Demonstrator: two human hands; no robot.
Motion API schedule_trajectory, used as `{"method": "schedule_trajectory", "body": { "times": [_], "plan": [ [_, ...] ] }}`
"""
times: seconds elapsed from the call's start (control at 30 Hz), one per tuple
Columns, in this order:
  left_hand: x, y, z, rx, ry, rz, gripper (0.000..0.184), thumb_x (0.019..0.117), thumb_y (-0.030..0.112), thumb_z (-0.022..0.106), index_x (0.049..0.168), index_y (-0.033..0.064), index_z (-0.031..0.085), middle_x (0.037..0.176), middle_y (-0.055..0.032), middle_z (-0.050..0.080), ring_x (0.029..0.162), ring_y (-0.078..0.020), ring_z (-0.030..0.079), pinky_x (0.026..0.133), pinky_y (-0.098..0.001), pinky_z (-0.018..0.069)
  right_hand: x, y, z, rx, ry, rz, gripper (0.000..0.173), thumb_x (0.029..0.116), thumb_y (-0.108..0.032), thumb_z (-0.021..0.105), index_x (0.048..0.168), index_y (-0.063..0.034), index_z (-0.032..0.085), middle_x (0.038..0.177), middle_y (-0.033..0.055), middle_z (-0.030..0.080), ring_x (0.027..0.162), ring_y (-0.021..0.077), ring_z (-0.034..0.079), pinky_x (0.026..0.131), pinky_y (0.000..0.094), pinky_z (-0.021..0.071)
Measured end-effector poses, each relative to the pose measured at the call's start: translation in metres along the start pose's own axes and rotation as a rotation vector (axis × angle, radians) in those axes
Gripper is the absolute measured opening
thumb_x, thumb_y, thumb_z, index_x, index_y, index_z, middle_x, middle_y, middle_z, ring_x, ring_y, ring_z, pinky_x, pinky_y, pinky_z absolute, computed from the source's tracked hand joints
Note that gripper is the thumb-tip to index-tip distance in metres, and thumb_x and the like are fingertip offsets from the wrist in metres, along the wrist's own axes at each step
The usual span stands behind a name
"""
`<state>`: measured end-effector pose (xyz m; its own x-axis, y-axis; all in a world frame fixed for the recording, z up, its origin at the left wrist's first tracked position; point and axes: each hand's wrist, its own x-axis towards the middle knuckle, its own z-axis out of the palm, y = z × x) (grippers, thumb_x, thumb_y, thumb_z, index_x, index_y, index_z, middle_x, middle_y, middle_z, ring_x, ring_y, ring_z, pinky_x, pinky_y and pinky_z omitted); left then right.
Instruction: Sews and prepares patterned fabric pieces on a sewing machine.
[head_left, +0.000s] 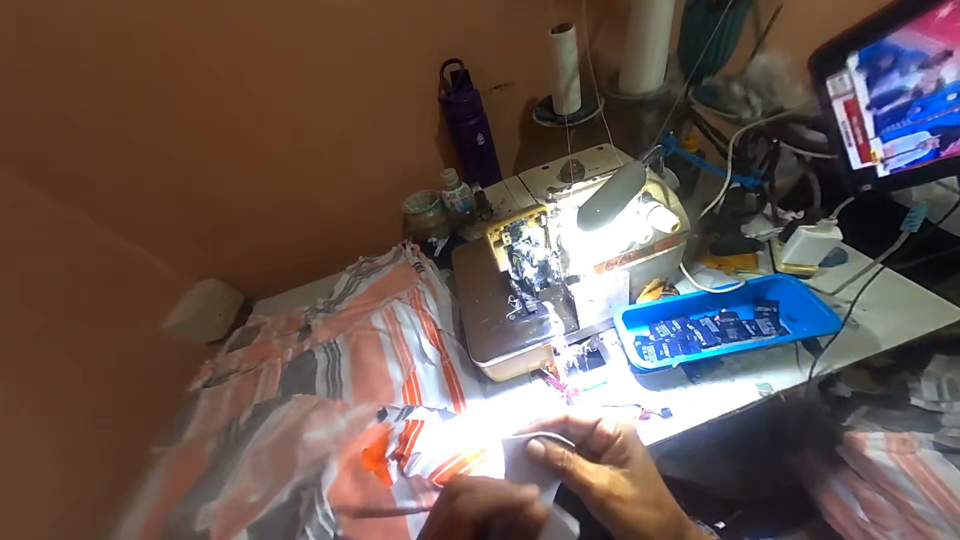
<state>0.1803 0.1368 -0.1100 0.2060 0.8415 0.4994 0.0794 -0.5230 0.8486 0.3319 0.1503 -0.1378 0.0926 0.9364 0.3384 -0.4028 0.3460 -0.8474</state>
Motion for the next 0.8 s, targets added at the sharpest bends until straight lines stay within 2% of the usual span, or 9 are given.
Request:
{"method": "schedule_trajectory", "body": {
  "times": [0.13,0.27,0.37,0.43,0.5,0.57,0.63,0.7,0.8],
  "plan": [
    [0.007,-0.013,0.023,0.015,0.207,-0.055,0.010,0.0876,0.004,0.075,0.093,0.0127,0.074,0.093,0.0146,0.071,0.085,0.0061,0.067,0.077,-0.0129,0.0574,-0.005,-0.007,-0.001,-0.010,-0.098,0.027,0.022,0.0939,0.011,0.052,0.109,0.0116,0.067,0.098,0.0006,0.075,0.091,-0.0060,0.067,0.085,0.0141,0.0543],
    [0.003,-0.017,0.022,0.052,0.252,-0.058,0.012,0.0858,0.001,0.075,0.091,0.0111,0.073,0.091,0.0141,0.070,0.083,0.0071,0.066,0.075,-0.0119,0.0564,-0.008,-0.008,-0.005,-0.027,-0.176,0.088,0.025,0.0961,0.009,0.048,0.114,0.0129,0.065,0.099,0.0026,0.074,0.091,-0.0063,0.066,0.085,0.0141,0.0538],
    [0.002,-0.020,0.021,0.038,0.258,-0.069,0.016,0.0845,0.000,0.076,0.091,0.0143,0.073,0.091,0.0154,0.071,0.083,0.0060,0.067,0.075,-0.0131,0.0581,-0.007,-0.008,-0.008,-0.034,-0.231,0.134,0.032,0.0905,0.008,0.047,0.117,0.0138,0.064,0.099,0.0046,0.073,0.086,-0.0072,0.064,0.080,0.0125,0.0525],
    [0.002,-0.023,0.020,0.046,0.263,-0.065,0.017,0.0841,0.000,0.076,0.091,0.0149,0.073,0.091,0.0152,0.071,0.082,0.0055,0.067,0.074,-0.0132,0.0579,-0.006,-0.006,-0.012,-0.013,-0.285,0.132,0.033,0.0903,0.006,0.052,0.121,0.0153,0.062,0.105,0.0088,0.073,0.092,-0.0051,0.065,0.086,0.0138,0.0527],
    [0.002,-0.025,0.019,0.048,0.256,-0.068,0.016,0.0843,0.002,0.077,0.091,0.0162,0.073,0.090,0.0156,0.070,0.082,0.0058,0.066,0.075,-0.0128,0.0573,-0.005,-0.005,-0.013,-0.023,-0.314,0.117,0.034,0.0922,0.003,0.058,0.123,0.0172,0.061,0.112,0.0138,0.072,0.101,-0.0022,0.065,0.093,0.0152,0.0508],
    [0.002,-0.027,0.021,0.034,0.269,-0.076,0.017,0.0836,0.004,0.079,0.094,0.0160,0.071,0.091,0.0160,0.069,0.082,0.0061,0.066,0.076,-0.0126,0.0571,-0.005,-0.005,-0.012,-0.059,-0.277,0.131,0.030,0.0966,-0.001,0.058,0.121,0.0144,0.064,0.109,0.0112,0.072,0.099,-0.0034,0.065,0.091,0.0150,0.0515],
    [0.002,-0.031,0.025,0.026,0.303,-0.081,0.026,0.0841,0.007,0.079,0.101,0.0138,0.061,0.094,0.0179,0.065,0.083,0.0083,0.063,0.077,-0.0120,0.0552,-0.007,-0.007,-0.010,-0.074,-0.211,0.153,0.026,0.1005,0.000,0.054,0.120,0.0118,0.066,0.111,0.0085,0.073,0.101,-0.0049,0.065,0.092,0.0140,0.0513],
    [-0.001,-0.035,0.027,-0.077,0.282,-0.167,0.032,0.0918,0.027,0.075,0.113,0.0147,0.054,0.101,0.0215,0.062,0.093,0.0097,0.060,0.084,-0.0131,0.0524,-0.007,-0.008,-0.008,-0.015,-0.162,0.126,0.027,0.1007,0.003,0.050,0.118,0.0120,0.068,0.116,0.0091,0.073,0.109,-0.0024,0.065,0.099,0.0166,0.0498],
    [-0.012,-0.038,0.032,-0.410,0.210,-0.393,0.015,0.0928,0.029,0.072,0.106,0.0255,0.067,0.096,0.0191,0.073,0.090,0.0064,0.068,0.081,-0.0161,0.0561,-0.003,-0.015,-0.011,0.043,-0.098,0.078,0.027,0.1002,0.005,0.047,0.118,0.0110,0.067,0.119,0.0064,0.073,0.112,-0.0009,0.065,0.099,0.0186,0.0516]
  ]
}}
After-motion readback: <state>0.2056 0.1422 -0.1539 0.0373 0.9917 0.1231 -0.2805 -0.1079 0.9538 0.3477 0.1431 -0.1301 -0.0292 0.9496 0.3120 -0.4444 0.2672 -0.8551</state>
